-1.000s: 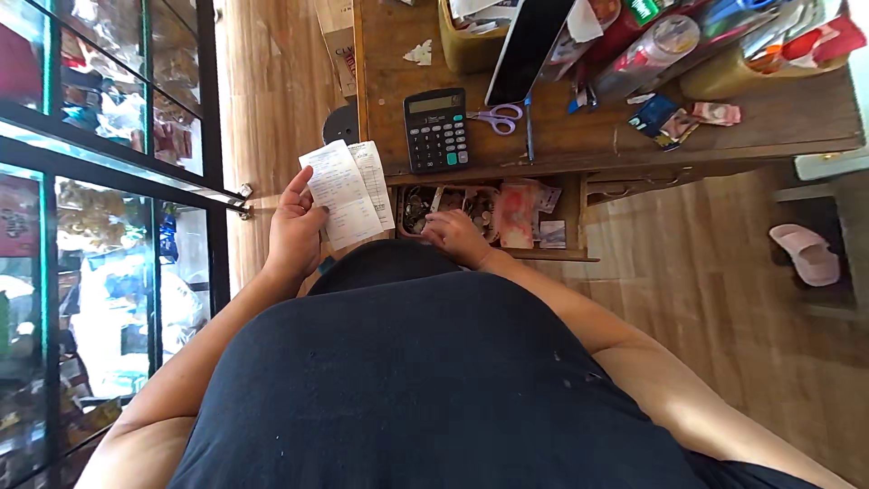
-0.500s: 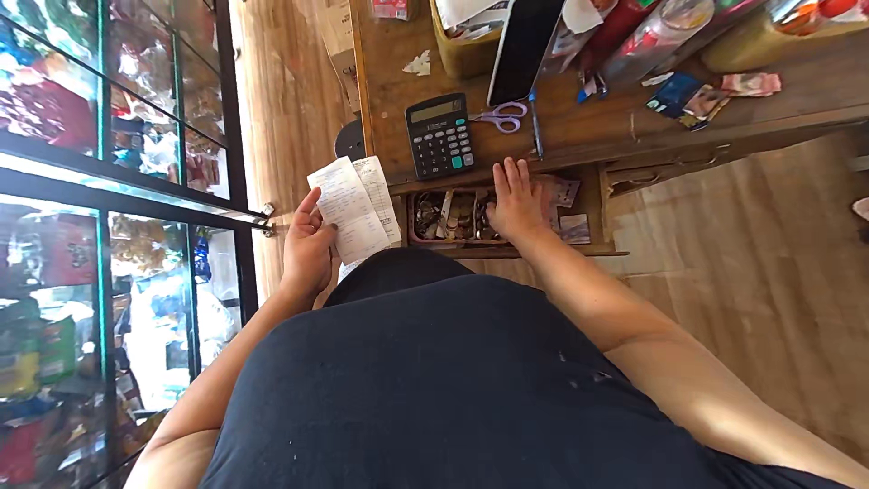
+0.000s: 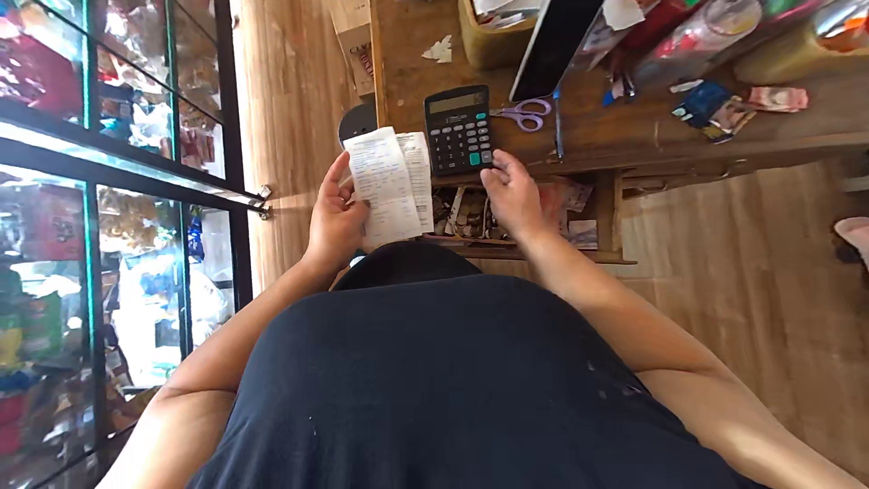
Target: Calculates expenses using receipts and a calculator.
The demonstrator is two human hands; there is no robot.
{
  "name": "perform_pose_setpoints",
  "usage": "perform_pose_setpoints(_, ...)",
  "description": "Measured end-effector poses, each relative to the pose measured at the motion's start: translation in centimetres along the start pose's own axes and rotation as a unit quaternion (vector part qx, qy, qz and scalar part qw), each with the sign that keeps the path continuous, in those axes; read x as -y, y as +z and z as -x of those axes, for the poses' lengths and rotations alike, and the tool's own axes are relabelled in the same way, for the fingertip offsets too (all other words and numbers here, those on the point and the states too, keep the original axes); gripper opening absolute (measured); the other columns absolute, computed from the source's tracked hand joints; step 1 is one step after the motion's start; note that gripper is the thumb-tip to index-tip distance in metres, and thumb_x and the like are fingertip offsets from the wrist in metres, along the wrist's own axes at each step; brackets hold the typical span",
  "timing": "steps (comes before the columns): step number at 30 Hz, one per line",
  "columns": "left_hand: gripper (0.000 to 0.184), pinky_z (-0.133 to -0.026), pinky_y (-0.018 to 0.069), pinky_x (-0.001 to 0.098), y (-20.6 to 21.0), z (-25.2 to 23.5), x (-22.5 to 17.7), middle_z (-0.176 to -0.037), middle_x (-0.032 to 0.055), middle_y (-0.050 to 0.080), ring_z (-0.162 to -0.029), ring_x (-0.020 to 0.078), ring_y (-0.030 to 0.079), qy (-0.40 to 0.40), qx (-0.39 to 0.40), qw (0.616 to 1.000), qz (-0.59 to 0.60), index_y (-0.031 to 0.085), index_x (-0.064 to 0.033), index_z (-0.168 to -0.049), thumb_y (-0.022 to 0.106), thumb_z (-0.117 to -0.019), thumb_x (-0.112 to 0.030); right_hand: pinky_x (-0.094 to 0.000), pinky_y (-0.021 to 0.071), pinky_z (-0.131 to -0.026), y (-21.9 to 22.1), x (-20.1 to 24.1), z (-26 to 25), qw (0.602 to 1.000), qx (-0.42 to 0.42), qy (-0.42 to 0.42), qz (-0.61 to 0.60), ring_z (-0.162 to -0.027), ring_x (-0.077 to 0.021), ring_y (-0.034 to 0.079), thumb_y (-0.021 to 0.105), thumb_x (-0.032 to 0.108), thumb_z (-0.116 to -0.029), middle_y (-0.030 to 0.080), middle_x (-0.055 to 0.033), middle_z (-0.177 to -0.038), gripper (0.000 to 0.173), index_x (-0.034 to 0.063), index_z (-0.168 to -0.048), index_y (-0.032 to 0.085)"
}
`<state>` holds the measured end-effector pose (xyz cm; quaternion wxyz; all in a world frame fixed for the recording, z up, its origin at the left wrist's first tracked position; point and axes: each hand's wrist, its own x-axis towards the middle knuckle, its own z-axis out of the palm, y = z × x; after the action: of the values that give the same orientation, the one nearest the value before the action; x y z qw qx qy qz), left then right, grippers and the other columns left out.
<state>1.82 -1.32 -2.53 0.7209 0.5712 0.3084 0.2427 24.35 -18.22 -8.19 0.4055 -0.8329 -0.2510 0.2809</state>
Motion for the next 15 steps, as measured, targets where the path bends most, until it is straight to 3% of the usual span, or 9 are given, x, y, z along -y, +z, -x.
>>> perform_pose_setpoints(2, 0.084, -0.087, 0.0633, 0.0393, 0.6, 0.1, 0.0, -0.136, 0.0132, 0.063, -0.103, 0.0212, 0.073, 0.010, 0.014, 1.000, 0.002, 0.013, -0.0077, -0.162, 0.049, -0.0904, 0.018, -0.0380, 0.0545, -0.098, 0.9, 2.7, 1.3, 0.987, 0.067, -0.002, -0.144, -0.114, -0.0204, 0.067, 0.049, 0.035, -0.1084, 0.066, -0.0146, -0.130, 0.047, 0.0014, -0.142, 0.055)
perform_pose_setpoints(4, 0.088, -0.087, 0.0632, 0.0393, 1.1, 0.2, 0.0, -0.136, 0.0135, 0.063, -0.103, 0.0208, 0.073, 0.022, 0.031, 0.999, 0.004, 0.008, -0.0076, -0.162, 0.050, -0.0899, 0.018, -0.0316, 0.0568, -0.086, 2.1, 4.5, 2.3, 0.956, 0.144, 0.027, -0.254, -0.098, -0.0113, 0.068, 0.050, 0.033, -0.1079, 0.070, -0.0043, -0.110, 0.037, 0.0048, -0.130, 0.059)
perform_pose_setpoints(6, 0.089, -0.087, 0.0631, 0.0375, 1.8, 0.5, -0.4, -0.137, 0.0131, 0.063, -0.103, 0.0197, 0.073, 0.018, 0.040, 0.999, -0.011, 0.008, -0.0084, -0.163, 0.052, -0.0900, 0.018, -0.0288, 0.0604, -0.081, 3.0, 5.7, 3.0, 0.928, 0.176, 0.060, -0.322, -0.089, -0.0081, 0.070, 0.056, 0.026, -0.1063, 0.071, 0.0004, -0.099, 0.023, 0.0078, -0.121, 0.059)
perform_pose_setpoints(9, 0.089, -0.086, 0.0634, 0.0364, 2.2, 0.9, -0.3, -0.136, 0.0127, 0.064, -0.101, 0.0187, 0.074, 0.013, 0.062, 0.998, -0.023, 0.009, -0.0076, -0.162, 0.053, -0.0901, 0.019, -0.0310, 0.0637, -0.078, 3.7, 6.4, 3.6, 0.907, 0.155, 0.090, -0.382, -0.084, -0.0119, 0.074, 0.062, 0.013, -0.1023, 0.075, -0.0027, -0.095, 0.017, 0.0062, -0.118, 0.062)
perform_pose_setpoints(13, 0.087, -0.087, 0.0631, 0.0355, 1.9, 1.3, 0.3, -0.127, 0.0138, 0.067, -0.100, 0.0176, 0.074, -0.049, 0.068, 0.996, -0.033, 0.005, -0.0092, -0.163, 0.055, -0.0953, 0.011, -0.0320, 0.0645, -0.076, 3.8, 6.3, 3.7, 0.901, 0.134, 0.081, -0.405, -0.081, -0.0128, 0.075, 0.063, 0.011, -0.1015, 0.076, -0.0036, -0.093, 0.013, 0.0053, -0.114, 0.064)
perform_pose_setpoints(15, 0.076, -0.088, 0.0620, 0.0362, 1.8, 1.3, 0.5, -0.124, 0.0135, 0.068, -0.100, 0.0178, 0.073, -0.096, 0.073, 0.992, -0.025, 0.012, -0.0070, -0.162, 0.054, -0.1003, 0.003, -0.0319, 0.0644, -0.077, 3.6, 6.2, 3.6, 0.903, 0.126, 0.071, -0.404, -0.082, -0.0127, 0.075, 0.064, 0.010, -0.1009, 0.076, -0.0036, -0.093, 0.013, 0.0050, -0.113, 0.065)
